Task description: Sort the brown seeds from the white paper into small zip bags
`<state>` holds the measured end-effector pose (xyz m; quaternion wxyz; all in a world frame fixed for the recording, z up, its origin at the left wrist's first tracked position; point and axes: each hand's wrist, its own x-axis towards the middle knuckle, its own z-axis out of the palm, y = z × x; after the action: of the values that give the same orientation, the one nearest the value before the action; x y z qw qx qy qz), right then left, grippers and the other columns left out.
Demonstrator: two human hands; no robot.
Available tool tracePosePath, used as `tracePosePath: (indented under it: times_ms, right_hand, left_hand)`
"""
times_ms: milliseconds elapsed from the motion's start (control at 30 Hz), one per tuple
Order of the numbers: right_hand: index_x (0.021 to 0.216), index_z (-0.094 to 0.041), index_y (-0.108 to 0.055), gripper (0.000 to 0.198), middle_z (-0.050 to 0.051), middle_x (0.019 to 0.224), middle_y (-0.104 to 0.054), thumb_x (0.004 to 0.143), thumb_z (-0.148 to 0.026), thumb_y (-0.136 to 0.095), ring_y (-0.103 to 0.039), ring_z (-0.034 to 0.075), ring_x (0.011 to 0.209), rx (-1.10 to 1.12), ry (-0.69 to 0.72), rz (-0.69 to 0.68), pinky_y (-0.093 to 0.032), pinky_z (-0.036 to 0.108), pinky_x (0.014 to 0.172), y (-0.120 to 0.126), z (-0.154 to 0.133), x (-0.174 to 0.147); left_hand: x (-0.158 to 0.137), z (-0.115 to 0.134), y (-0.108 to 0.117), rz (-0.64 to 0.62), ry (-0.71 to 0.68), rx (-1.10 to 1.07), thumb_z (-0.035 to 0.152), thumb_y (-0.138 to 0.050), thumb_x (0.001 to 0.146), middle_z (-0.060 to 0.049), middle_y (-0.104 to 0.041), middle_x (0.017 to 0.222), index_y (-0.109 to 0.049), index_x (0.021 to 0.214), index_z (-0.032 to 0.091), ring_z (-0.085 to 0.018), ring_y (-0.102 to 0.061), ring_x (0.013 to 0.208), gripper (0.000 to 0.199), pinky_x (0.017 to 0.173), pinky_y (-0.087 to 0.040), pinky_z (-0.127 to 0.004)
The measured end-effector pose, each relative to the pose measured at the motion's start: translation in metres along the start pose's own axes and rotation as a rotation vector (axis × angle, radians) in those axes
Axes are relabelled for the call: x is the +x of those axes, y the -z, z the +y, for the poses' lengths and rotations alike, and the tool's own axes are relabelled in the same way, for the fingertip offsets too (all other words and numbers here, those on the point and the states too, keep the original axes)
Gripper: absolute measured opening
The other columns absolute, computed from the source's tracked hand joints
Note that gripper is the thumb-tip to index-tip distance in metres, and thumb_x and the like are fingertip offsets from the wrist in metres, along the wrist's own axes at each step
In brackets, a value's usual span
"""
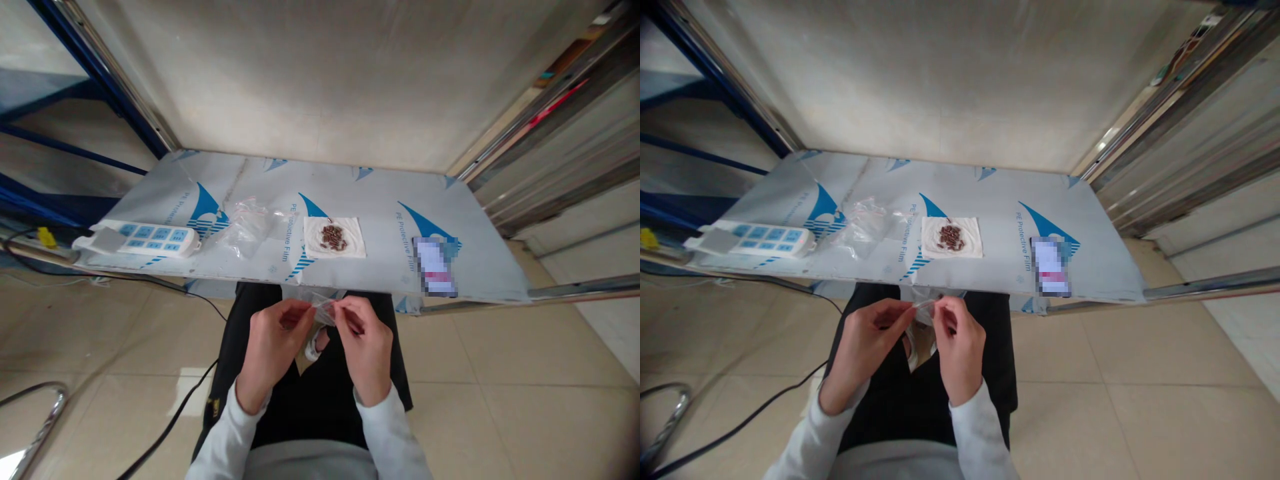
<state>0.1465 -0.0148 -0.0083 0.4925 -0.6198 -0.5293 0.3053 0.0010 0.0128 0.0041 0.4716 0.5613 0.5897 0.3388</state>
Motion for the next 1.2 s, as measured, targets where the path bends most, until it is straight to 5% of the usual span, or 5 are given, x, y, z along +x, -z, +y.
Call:
tracePosePath:
  times_ms: [167, 600, 900, 1033, 1200]
  right_hand:
    - [0.088, -0.023, -0.069, 0.018, 0.005, 0.092, -0.069, 0.085, -0.014, -0.054, -0.067, 0.017, 0.084, -0.122, 0.191, -0.128, -0.055, 0.028, 0.079, 0.013, -0.01, 0.01]
    - [0.091, -0.021, -0.073, 0.021, 0.005, 0.091, -0.069, 0.071, -0.03, -0.075, -0.068, 0.018, 0.081, 0.415, -0.185, -0.233, -0.058, 0.029, 0.073, 0.016, 0.001, 0.007]
    - [0.105, -0.018, -0.071, 0.036, 0.008, 0.093, -0.074, 0.074, -0.037, -0.073, -0.069, 0.023, 0.088, 0.381, -0.292, -0.44, -0.057, 0.034, 0.076, 0.022, 0.008, 0.026]
    - [0.103, -0.018, -0.071, 0.039, 0.004, 0.083, -0.073, 0.069, -0.036, -0.076, -0.066, 0.018, 0.072, 0.107, -0.136, -0.489, -0.053, 0.027, 0.065, 0.028, 0.003, 0.038]
    - [0.072, -0.019, -0.07, 0.004, -0.001, 0.068, -0.063, 0.07, -0.02, -0.074, -0.055, 0.011, 0.061, -0.172, 0.137, -0.598, -0.046, 0.022, 0.06, 0.024, -0.025, 0.044]
  left_hand:
    - [-0.001, 0.003, 0.003, -0.059, -0.042, -0.043, 0.039, -0.063, 0.08, -0.003, -0.07, 0.072, -0.069, 0.079, 0.017, -0.014, -0.063, 0.063, 0.023, 0.059, -0.048, -0.022]
    - [0.009, -0.02, 0.003, -0.091, 0.085, -0.528, 0.038, -0.067, 0.078, 0.001, -0.058, 0.062, -0.064, 0.074, 0.013, -0.007, -0.046, 0.054, 0.026, 0.052, -0.037, -0.019]
    - [0.004, -0.023, 0.011, -0.1, -0.002, -0.179, 0.046, -0.054, 0.085, -0.003, -0.062, 0.061, -0.065, 0.068, 0.014, -0.011, -0.054, 0.054, 0.038, 0.051, -0.042, -0.022]
    - [0.005, -0.014, 0.021, 0.091, -0.322, 0.27, 0.054, -0.072, 0.066, -0.014, -0.059, 0.125, -0.054, 0.126, 0.019, -0.03, -0.057, 0.111, 0.072, 0.092, -0.047, -0.042]
    - [0.015, 0.01, 0.005, -0.238, -0.598, 0.506, 0.035, -0.077, 0.062, -0.012, -0.059, 0.126, -0.044, 0.133, 0.022, -0.031, -0.054, 0.116, 0.08, 0.105, -0.037, -0.047]
